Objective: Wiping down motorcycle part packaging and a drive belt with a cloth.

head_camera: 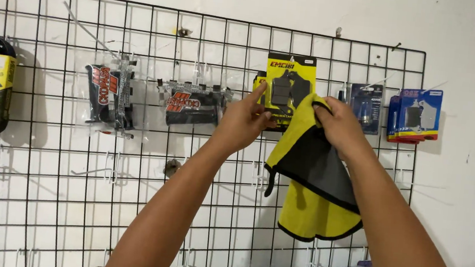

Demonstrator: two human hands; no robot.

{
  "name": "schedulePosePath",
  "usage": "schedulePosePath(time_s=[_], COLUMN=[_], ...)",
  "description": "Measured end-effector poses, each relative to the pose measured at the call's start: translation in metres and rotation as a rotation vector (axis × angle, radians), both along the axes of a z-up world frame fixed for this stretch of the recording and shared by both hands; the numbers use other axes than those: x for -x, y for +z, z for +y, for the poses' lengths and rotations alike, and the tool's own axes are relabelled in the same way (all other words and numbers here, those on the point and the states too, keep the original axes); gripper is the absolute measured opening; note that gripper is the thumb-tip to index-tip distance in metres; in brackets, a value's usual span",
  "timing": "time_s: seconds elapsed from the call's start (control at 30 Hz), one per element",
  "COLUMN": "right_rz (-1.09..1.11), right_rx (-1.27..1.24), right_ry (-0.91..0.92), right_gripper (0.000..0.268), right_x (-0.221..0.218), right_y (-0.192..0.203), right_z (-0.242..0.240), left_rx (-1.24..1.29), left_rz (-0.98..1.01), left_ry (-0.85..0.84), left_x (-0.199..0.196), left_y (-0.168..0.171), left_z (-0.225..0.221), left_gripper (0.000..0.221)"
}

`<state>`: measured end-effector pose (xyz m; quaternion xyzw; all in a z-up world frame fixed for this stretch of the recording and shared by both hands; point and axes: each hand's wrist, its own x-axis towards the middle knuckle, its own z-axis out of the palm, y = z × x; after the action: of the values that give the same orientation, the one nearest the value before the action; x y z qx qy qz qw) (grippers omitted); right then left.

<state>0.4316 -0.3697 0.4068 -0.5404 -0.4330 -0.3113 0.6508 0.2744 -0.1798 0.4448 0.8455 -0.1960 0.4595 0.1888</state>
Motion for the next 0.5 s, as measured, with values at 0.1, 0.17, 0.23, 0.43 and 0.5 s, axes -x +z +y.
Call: schedulePosePath(time_s=[0.1,0.17,0.23,0.43,0.5], right_rz=[-0.022,-0.014,-0.006,-0.005,-0.007], right_rx=[-0.010,-0.009,-0.003,0.005,0.003], right_ry=[0.019,0.014,0.014,0.040,0.032], right_gripper=[0.016,0.016,0.017,0.017,0.016], right_x=[-0.017,-0.011,-0.011,-0.014,-0.020], right_y=[0.000,0.001,0.000,-0.001,-0.002], right_z=[0.008,0.008,0.010,0.016,0.019], left_rx=[-0.051,-0.050,-0.042,0.025,-0.048], left_rz=[-0.021,-0.018,-0.014,0.036,-0.009], left_ry=[0.058,0.064,0.075,0.014,0.143], left_x=[-0.005,-0.003,-0.001,-0.002,-0.011], left_y=[0.001,0.002,0.001,0.000,-0.001], left_z=[0.008,0.005,0.004,0.008,0.015], left_gripper=[0.070,0.070,0.070,0.069,0.071])
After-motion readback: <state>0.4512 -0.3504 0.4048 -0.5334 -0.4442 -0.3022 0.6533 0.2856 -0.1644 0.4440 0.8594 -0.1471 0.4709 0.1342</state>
